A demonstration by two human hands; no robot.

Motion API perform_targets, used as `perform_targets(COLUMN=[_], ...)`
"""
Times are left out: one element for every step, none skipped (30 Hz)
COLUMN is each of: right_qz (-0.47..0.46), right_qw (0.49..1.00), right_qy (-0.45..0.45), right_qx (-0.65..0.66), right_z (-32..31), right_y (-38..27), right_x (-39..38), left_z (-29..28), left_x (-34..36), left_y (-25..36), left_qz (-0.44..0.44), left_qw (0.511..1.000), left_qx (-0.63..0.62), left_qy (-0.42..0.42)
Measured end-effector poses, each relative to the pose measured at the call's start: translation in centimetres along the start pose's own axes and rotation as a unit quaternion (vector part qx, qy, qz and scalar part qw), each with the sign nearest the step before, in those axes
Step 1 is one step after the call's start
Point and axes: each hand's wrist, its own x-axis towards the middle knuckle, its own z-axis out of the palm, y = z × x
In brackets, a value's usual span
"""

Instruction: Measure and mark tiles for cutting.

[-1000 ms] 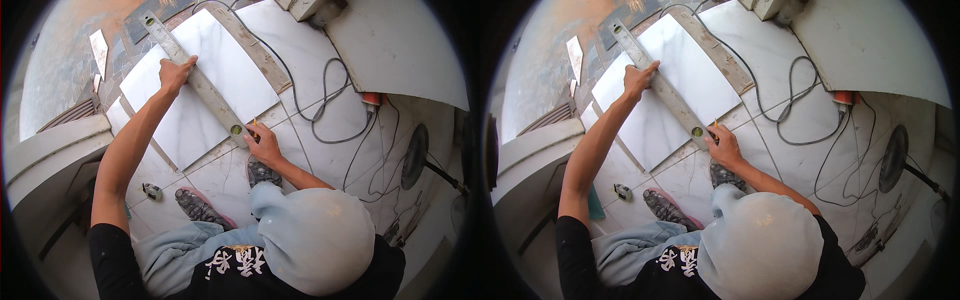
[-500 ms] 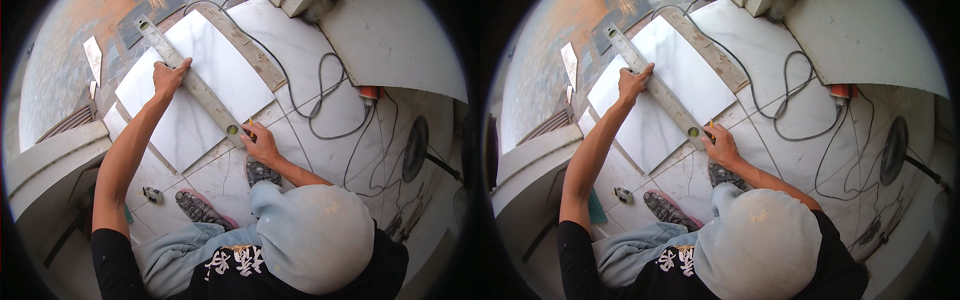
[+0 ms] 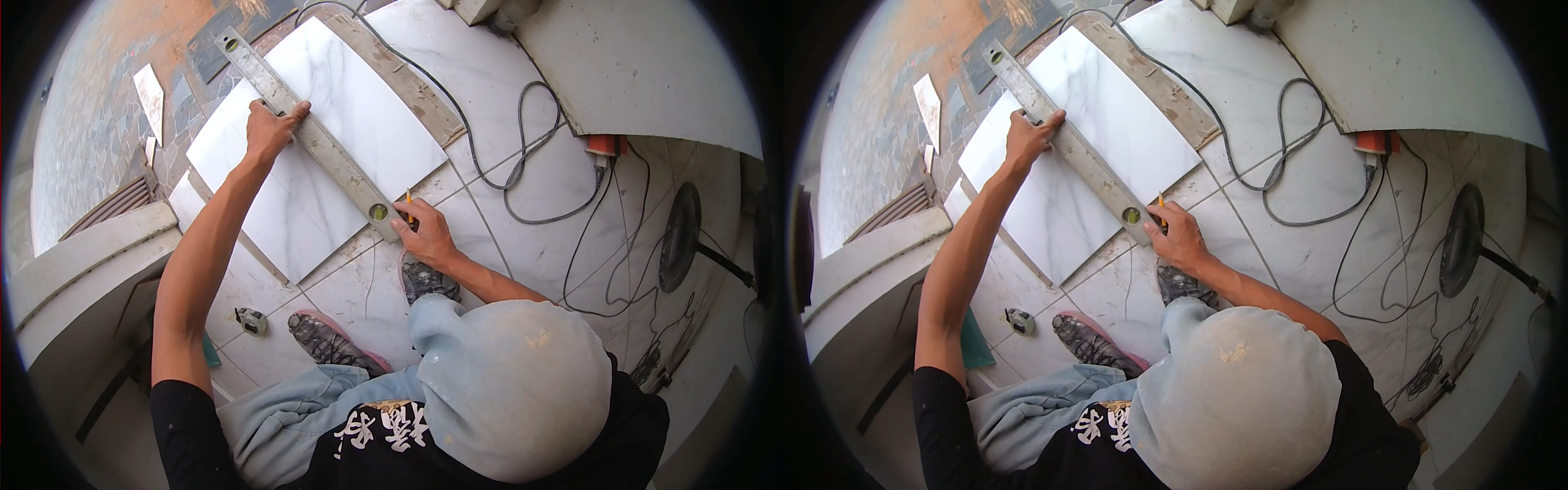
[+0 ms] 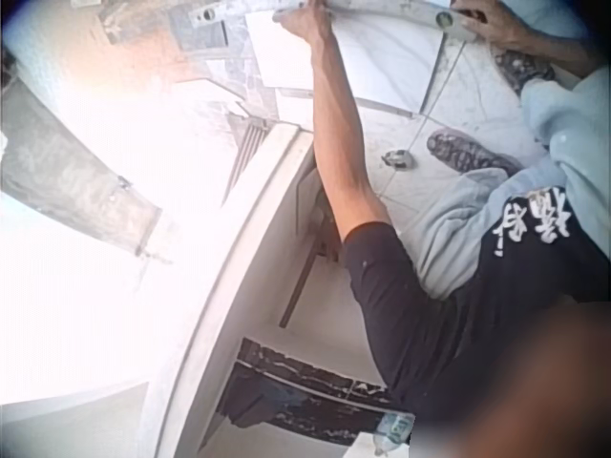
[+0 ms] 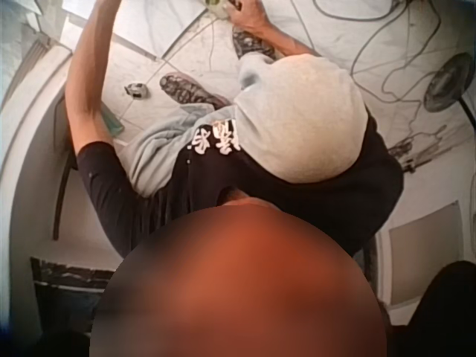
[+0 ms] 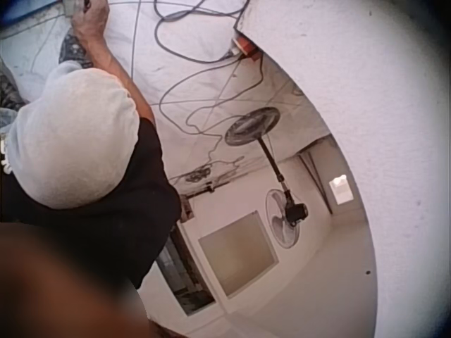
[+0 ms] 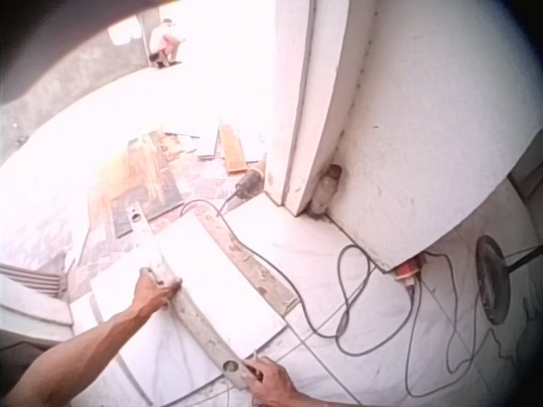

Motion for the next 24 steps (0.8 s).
perform_targets(right_qz=[0.002,-0.004,-0.004,-0.004,-0.004,-0.003,-0.002,-0.002,-0.003,-0.002,-0.004,-0.004,0.002,-0.003,-0.003,-0.003,-0.003,0.005,0.012,0.012,0.011,0.0,0.015,0.011], right_qw=[1.0,1.0,1.0,1.0,1.0,1.0,1.0,1.0,1.0,1.0,1.0,1.0,1.0,1.0,1.0,1.0,1.0,1.0,1.0,1.0,1.0,1.0,1.0,1.0], right_qy=[0.002,0.004,0.002,0.0,0.0,0.001,0.001,0.001,0.0,0.002,0.0,0.001,0.001,0.002,0.001,0.0,-0.001,-0.008,-0.015,-0.016,-0.017,-0.013,-0.02,-0.002], right_qx=[0.0,0.003,-0.002,-0.007,-0.008,-0.003,0.001,0.001,-0.003,-0.01,-0.008,-0.001,0.004,0.006,-0.004,-0.014,-0.015,-0.002,0.009,0.008,0.011,0.017,0.01,0.006], right_z=[0.0,0.0,0.0,-0.1,-0.1,-0.1,-0.1,-0.1,-0.1,-0.1,-0.1,-0.1,0.0,-0.1,-0.1,-0.2,-0.2,-0.3,-0.4,-0.5,-0.6,-0.8,-1.2,-1.6], right_y=[0.0,0.0,0.0,0.0,-0.1,-0.1,-0.1,-0.1,-0.1,-0.1,-0.1,-0.1,-0.1,-0.1,-0.1,-0.1,-0.1,-0.1,-0.1,-0.1,-0.2,-0.3,-0.5,-0.7], right_x=[0.0,0.0,0.0,0.0,0.0,0.0,0.0,0.1,0.1,0.1,0.1,0.1,0.1,0.1,0.1,0.1,0.1,0.1,0.2,0.1,0.1,0.0,-0.1,-0.1], left_z=[0.0,0.0,-0.1,-0.1,0.0,0.0,0.0,-0.1,-0.1,-0.1,0.0,0.0,0.0,0.0,-0.1,-0.1,-0.1,-0.1,-0.1,-0.1,-0.2,-0.3,-0.3,-0.1], left_x=[0.0,0.1,0.1,0.0,0.0,-0.1,-0.1,-0.2,-0.2,-0.3,-0.3,-0.3,-0.3,-0.2,-0.2,-0.2,-0.1,-0.1,0.0,0.0,0.0,0.0,0.0,0.0], left_y=[0.0,0.0,0.0,0.1,0.1,0.1,0.2,0.2,0.2,0.2,0.2,0.2,0.2,0.2,0.2,0.1,0.1,0.1,0.1,0.1,0.1,0.1,0.0,0.0], left_qz=[0.0,-0.003,-0.008,-0.006,-0.006,-0.009,-0.006,-0.007,-0.009,-0.009,-0.007,-0.005,-0.005,-0.007,-0.009,-0.01,-0.008,-0.011,-0.006,-0.013,-0.024,-0.022,-0.031,-0.036], left_qw=[1.0,1.0,1.0,1.0,1.0,1.0,1.0,1.0,0.999,0.999,0.999,0.999,0.999,1.0,1.0,1.0,1.0,1.0,1.0,1.0,1.0,1.0,0.999,0.999], left_qx=[0.0,-0.002,-0.004,-0.004,-0.013,-0.02,-0.021,-0.026,-0.031,-0.03,-0.031,-0.032,-0.032,-0.03,-0.028,-0.028,-0.018,-0.006,-0.01,0.001,0.014,0.01,0.009,0.007], left_qy=[-0.001,-0.004,-0.01,-0.007,-0.007,-0.008,-0.005,-0.004,-0.004,-0.004,-0.002,0.0,0.0,-0.003,-0.005,-0.005,-0.002,-0.002,0.0,-0.005,-0.012,-0.009,-0.014,-0.02])
